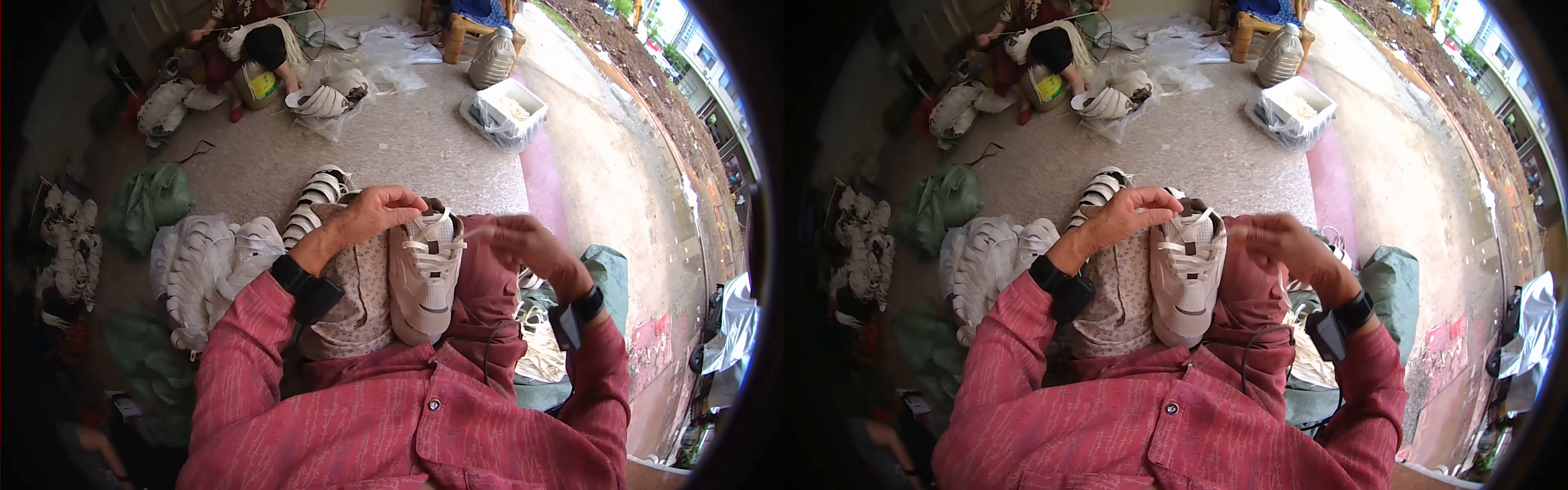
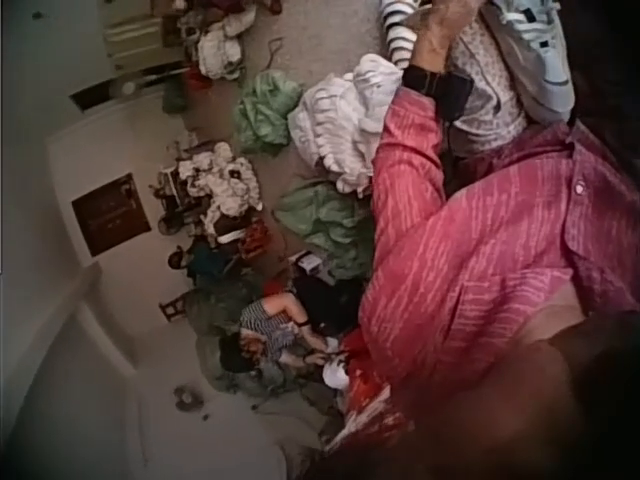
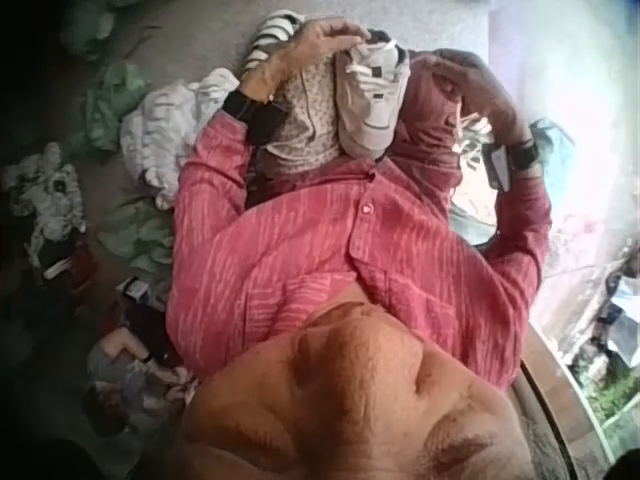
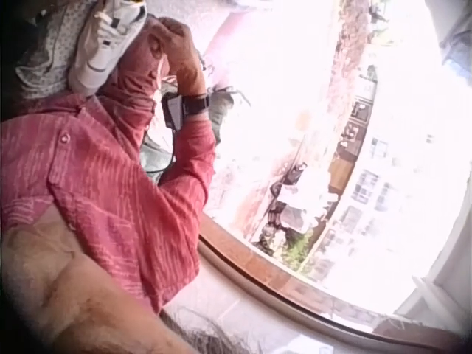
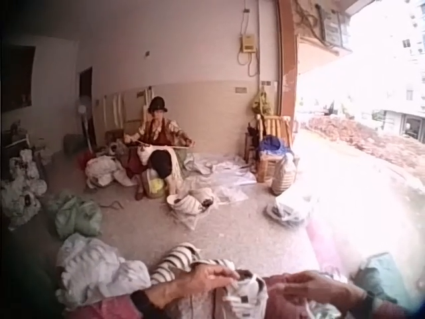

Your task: Lacing several pairs of white shoes by hand.

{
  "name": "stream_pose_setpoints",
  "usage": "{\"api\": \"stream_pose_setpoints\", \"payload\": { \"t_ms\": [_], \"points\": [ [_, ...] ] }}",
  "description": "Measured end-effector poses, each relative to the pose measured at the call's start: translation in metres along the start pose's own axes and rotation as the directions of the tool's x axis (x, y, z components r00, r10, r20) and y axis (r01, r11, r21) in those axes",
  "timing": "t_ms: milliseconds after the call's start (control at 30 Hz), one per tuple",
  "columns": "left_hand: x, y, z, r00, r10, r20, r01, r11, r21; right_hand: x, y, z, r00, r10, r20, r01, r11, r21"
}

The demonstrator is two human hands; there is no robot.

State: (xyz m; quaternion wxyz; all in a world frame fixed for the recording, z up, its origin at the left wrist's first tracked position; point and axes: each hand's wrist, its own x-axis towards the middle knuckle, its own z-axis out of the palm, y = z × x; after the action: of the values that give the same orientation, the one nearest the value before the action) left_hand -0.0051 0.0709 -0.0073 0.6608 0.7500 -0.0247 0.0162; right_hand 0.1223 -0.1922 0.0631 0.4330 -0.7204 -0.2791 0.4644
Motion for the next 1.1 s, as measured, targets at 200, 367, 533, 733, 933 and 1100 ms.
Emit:
{"api": "stream_pose_setpoints", "payload": {
  "t_ms": [200,367,533,733,933,1100],
  "points": [
    [-0.002,-0.015,0.015,0.993,-0.008,0.119,0.001,0.998,0.058,0.032,-0.074,0.037,0.938,-0.278,0.208,0.277,0.960,0.034],
    [-0.001,-0.026,0.026,0.997,0.002,0.080,0.007,0.994,-0.112,0.057,-0.086,0.040,0.722,-0.687,0.083,0.677,0.678,-0.286],
    [-0.002,-0.026,0.032,0.997,0.001,0.074,0.022,0.952,-0.306,0.079,-0.032,-0.002,0.973,-0.135,-0.189,0.038,0.896,-0.442],
    [-0.008,-0.013,0.037,1.000,-0.007,0.011,0.009,0.986,-0.167,0.101,0.023,0.001,0.969,0.146,-0.198,-0.211,0.906,-0.368],
    [-0.008,-0.010,0.045,0.989,0.047,-0.140,-0.053,0.998,-0.039,0.109,0.030,-0.006,0.995,-0.068,-0.077,0.042,0.952,-0.303],
    [0.003,-0.009,0.050,0.982,-0.073,-0.173,0.097,0.986,0.134,0.102,0.042,-0.006,0.987,-0.111,-0.112,0.086,0.975,-0.207]
  ]
}}
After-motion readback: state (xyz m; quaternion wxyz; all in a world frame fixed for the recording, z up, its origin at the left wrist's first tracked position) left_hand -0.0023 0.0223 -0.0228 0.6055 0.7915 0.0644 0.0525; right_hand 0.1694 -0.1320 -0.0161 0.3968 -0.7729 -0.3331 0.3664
